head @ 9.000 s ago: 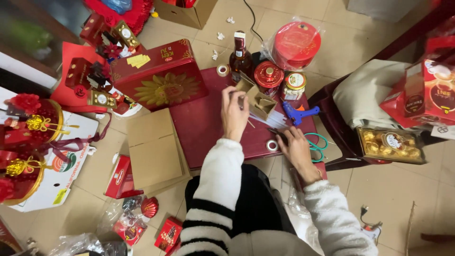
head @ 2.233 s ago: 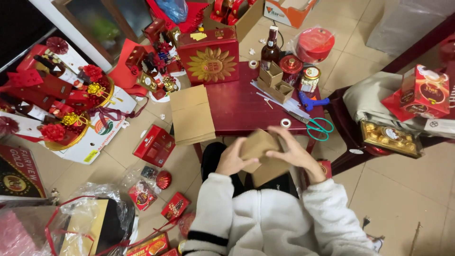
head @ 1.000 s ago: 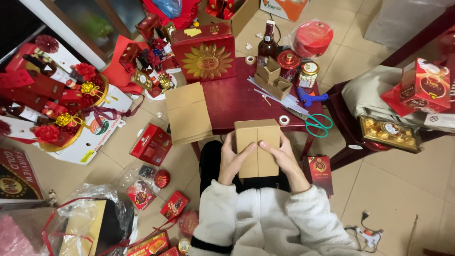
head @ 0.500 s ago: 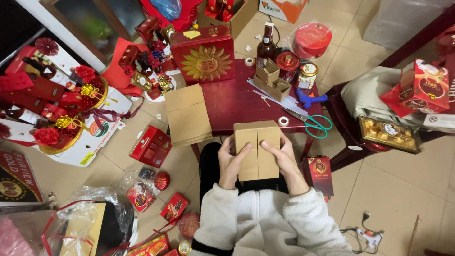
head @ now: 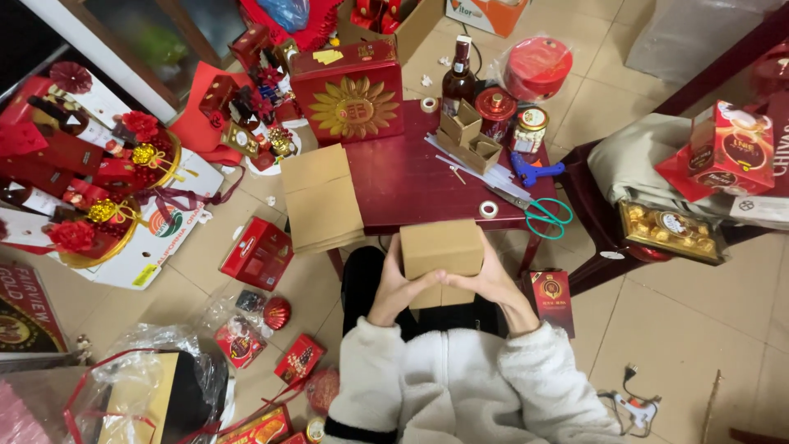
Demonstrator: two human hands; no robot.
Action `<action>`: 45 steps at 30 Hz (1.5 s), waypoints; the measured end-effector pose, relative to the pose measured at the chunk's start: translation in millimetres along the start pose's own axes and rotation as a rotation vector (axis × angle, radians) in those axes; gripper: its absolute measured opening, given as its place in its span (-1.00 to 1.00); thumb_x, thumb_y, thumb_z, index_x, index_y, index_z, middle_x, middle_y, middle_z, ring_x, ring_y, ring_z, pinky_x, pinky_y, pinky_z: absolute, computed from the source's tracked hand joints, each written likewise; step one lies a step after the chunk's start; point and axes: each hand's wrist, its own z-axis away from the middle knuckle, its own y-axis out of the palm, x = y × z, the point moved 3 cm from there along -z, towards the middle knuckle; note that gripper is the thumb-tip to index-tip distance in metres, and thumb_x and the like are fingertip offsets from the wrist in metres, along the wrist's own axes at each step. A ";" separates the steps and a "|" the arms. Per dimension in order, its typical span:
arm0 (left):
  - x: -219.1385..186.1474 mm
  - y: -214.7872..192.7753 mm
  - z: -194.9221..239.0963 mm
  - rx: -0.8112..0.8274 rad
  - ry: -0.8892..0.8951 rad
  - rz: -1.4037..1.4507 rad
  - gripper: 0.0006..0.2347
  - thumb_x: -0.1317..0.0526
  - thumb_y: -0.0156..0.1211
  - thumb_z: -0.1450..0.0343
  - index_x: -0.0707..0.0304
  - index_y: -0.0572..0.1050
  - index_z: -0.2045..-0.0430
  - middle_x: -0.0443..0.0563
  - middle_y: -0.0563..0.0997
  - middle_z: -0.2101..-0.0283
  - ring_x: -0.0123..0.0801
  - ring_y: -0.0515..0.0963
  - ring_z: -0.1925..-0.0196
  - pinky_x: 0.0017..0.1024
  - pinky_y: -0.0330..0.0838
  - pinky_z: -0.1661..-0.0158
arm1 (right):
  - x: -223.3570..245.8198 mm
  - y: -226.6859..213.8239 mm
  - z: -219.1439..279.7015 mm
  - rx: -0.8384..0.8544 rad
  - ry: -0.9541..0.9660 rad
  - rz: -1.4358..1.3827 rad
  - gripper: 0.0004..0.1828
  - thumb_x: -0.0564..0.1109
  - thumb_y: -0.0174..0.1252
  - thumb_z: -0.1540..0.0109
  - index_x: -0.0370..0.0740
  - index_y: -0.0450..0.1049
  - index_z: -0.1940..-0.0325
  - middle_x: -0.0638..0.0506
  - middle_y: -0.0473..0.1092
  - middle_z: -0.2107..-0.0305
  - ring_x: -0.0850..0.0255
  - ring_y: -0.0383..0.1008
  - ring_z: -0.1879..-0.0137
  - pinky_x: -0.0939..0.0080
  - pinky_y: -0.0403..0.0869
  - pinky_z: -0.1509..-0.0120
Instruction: Assembling and folding small cardboard gift boxes from flat templates
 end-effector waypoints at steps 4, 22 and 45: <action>7.8 -9.6 -14.5 0.161 0.173 -0.135 -0.25 0.24 0.70 -0.06 0.21 0.35 -0.13 0.16 0.51 -0.04 -0.20 0.42 -0.18 -0.06 0.18 -0.22 | -20.4 -6.9 -15.0 0.073 -0.171 0.149 0.02 -0.18 0.68 0.25 -0.20 0.33 -0.22 -0.18 0.41 -0.03 0.08 0.33 -0.22 -0.20 0.28 -0.36; 94.1 -42.6 -152.5 -0.395 -0.286 -0.016 -0.08 0.19 0.60 -0.13 -0.10 0.10 -0.39 0.56 0.16 -0.33 0.33 0.23 -0.39 0.12 0.15 -0.33 | -112.9 -13.6 -158.3 0.010 0.209 0.431 -0.07 0.22 0.45 -0.08 -0.27 0.30 -0.39 -0.34 0.34 -0.18 -0.27 0.34 -0.34 -0.24 0.38 -0.38; 139.0 -80.1 -169.5 -0.468 -0.015 -0.861 -0.59 -0.08 0.45 -0.20 -0.17 0.47 0.13 0.02 0.43 0.10 0.12 0.46 0.01 0.10 0.38 0.04 | -99.2 -97.7 -120.5 -0.485 0.099 0.825 -0.75 0.11 0.24 -0.30 0.08 0.62 -0.01 -0.01 0.58 0.19 -0.06 0.57 -0.05 -0.08 0.50 -0.15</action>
